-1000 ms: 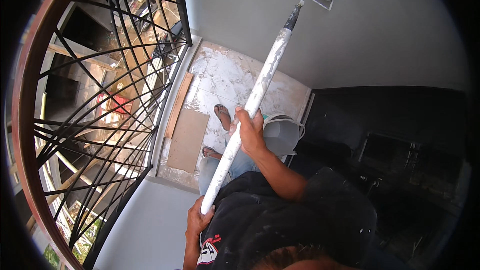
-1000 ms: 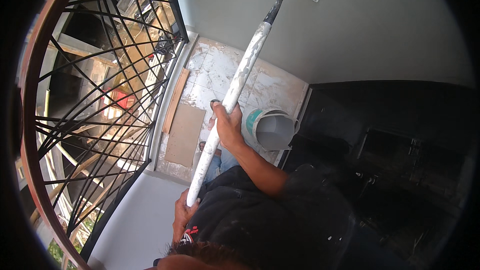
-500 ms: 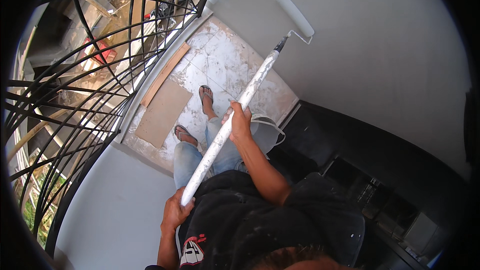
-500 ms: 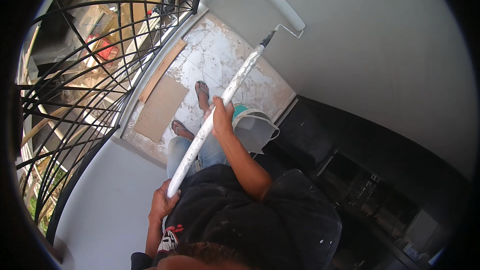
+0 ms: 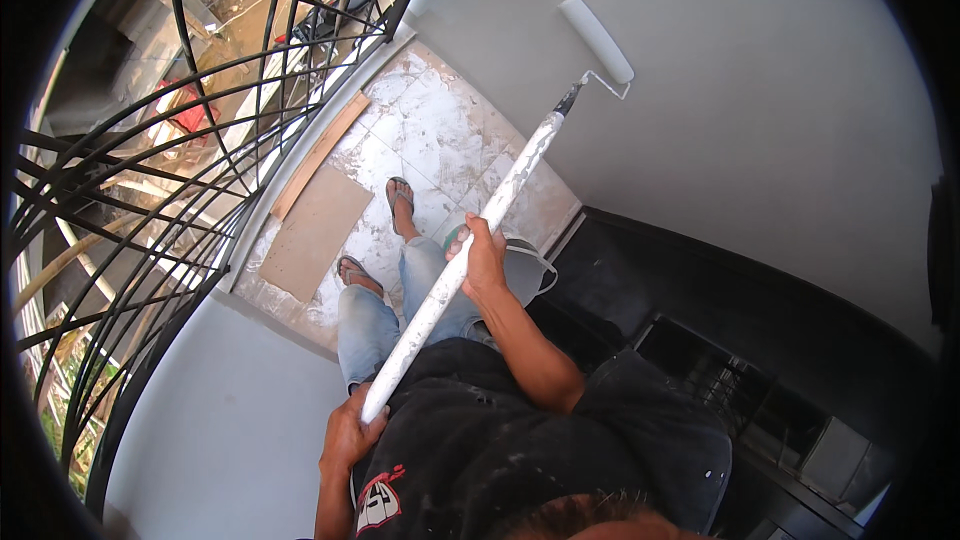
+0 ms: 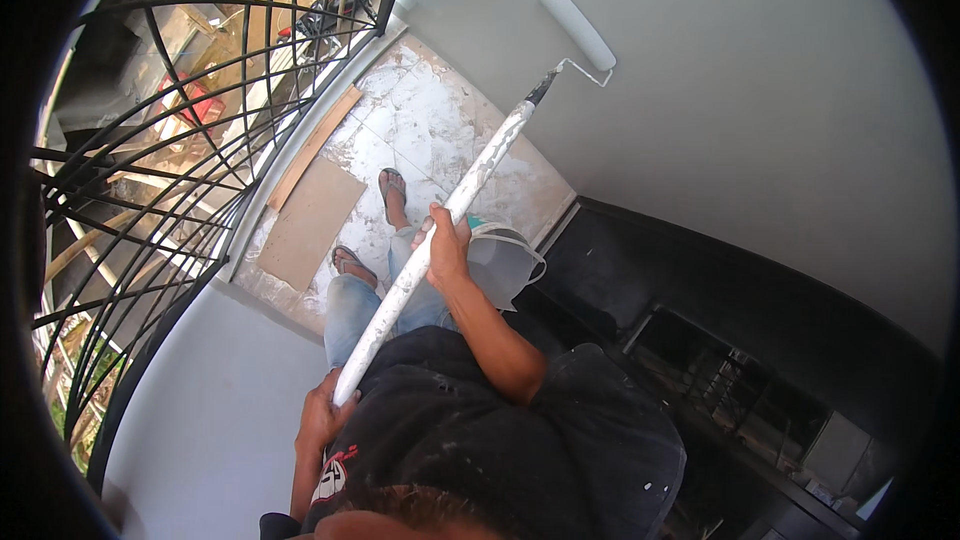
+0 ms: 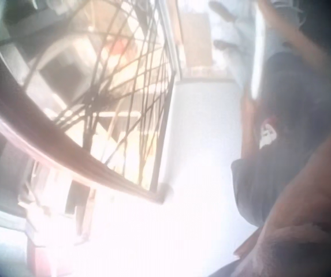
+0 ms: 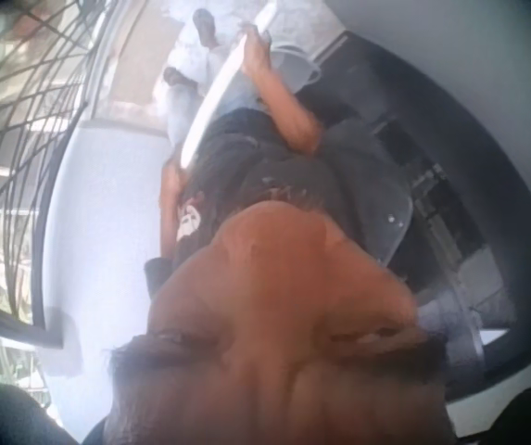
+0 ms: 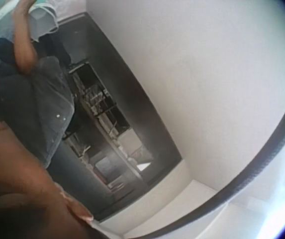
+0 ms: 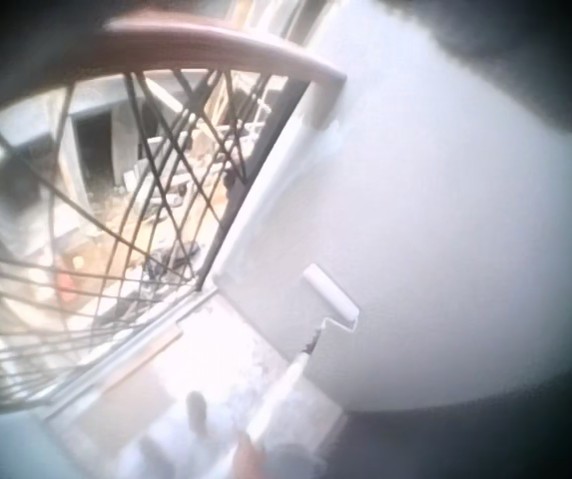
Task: The person paints the ceiling and a wall corner using a paint roller on an extension pole, dipping it into a bucket of white paint periodically.
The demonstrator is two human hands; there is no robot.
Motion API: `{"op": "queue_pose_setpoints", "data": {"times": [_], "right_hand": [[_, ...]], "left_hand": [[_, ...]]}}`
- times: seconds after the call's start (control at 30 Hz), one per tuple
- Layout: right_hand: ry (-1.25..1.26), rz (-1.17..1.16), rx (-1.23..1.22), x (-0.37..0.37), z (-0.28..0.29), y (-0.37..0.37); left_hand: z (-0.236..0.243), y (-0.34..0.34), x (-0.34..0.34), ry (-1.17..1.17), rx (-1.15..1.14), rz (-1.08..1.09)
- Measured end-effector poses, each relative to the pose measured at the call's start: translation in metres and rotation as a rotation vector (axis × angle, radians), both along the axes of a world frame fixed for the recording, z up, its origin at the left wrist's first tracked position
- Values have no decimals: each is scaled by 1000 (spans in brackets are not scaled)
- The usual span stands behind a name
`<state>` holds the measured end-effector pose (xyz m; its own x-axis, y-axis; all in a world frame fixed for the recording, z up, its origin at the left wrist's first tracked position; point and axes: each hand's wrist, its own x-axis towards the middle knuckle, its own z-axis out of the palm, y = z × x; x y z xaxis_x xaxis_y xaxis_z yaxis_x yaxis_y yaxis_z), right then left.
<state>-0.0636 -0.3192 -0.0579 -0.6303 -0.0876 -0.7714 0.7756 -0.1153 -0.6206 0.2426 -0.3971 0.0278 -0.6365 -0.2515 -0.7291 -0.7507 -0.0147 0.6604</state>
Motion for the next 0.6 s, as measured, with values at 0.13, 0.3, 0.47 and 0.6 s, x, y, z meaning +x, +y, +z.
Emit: {"op": "queue_pose_setpoints", "data": {"times": [0.13,0.3,0.47,0.6], "right_hand": [[47,12,-2,7,11,3],[52,18,27,2,-29,10],[31,-19,2,-12,-66,14],[47,-54,21,3,-30,21]], "left_hand": [[-4,1,13,44,-17,-19],[-21,11,9,52,-18,-5],[-18,3,-15,11,-28,-75],[-3,0,-2,26,-7,-98]]}}
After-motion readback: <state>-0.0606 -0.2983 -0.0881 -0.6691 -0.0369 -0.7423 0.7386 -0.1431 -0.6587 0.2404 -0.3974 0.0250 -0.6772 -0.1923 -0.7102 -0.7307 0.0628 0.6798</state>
